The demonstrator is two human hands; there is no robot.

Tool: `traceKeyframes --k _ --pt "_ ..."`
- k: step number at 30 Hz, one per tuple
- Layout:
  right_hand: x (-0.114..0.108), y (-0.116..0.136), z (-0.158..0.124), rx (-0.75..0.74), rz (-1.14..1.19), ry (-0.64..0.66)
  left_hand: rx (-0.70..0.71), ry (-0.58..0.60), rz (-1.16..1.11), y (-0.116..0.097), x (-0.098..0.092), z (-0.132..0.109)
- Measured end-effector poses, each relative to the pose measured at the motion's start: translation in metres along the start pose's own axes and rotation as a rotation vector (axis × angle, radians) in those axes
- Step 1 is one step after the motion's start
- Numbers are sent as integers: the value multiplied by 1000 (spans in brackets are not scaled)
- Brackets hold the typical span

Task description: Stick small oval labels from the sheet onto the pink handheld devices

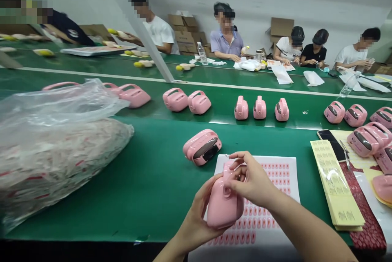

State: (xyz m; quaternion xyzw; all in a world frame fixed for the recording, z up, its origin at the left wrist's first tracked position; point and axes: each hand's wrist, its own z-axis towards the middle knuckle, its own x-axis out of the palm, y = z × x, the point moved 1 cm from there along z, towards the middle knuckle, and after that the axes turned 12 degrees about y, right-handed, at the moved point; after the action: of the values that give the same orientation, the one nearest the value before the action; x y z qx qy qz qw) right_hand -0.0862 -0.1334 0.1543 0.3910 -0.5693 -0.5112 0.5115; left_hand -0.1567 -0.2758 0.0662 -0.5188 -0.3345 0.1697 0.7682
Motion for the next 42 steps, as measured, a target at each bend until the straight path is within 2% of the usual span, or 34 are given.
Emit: traceKeyframes --k 2,6,10,12,17,19,22,24,28,30,33,38,40,42 --pt "-2 0 -4 0 -37 -12 -34 46 -44 4 -1 1" --pt "-5 2 -9 -7 -97 5 20 -96 -188 5 13 -3" --pt "-3 4 -14 -37 -233 -40 31 -108 -165 1 27 -5" --pt "-2 3 -16 -85 -325 -72 29 -96 -154 0 22 -3" --pt "1 3 -21 -253 -550 -107 -5 146 48 3 -7 4" --pt "1 3 -22 -311 -625 -105 -34 154 -11 6 -14 6" --pt "1 2 -24 -386 -723 -98 -55 122 -104 8 -16 6" --pt "2 -1 -25 -466 -796 -85 9 162 29 3 -13 7" --pt "6 -8 -31 -658 -993 -60 294 397 575 -12 -3 12" --pt "4 -10 -31 -628 -1011 -91 383 454 719 -16 -1 14" --pt "-6 -17 -23 -449 -872 -124 426 481 802 -14 -3 14" --pt "-32 -40 -4 -143 -516 -235 380 516 732 -1 -2 8" --pt "-41 -49 -3 -55 -374 -284 305 434 597 3 6 7" --pt "-48 -53 -9 -45 -275 -360 156 253 366 6 16 9"
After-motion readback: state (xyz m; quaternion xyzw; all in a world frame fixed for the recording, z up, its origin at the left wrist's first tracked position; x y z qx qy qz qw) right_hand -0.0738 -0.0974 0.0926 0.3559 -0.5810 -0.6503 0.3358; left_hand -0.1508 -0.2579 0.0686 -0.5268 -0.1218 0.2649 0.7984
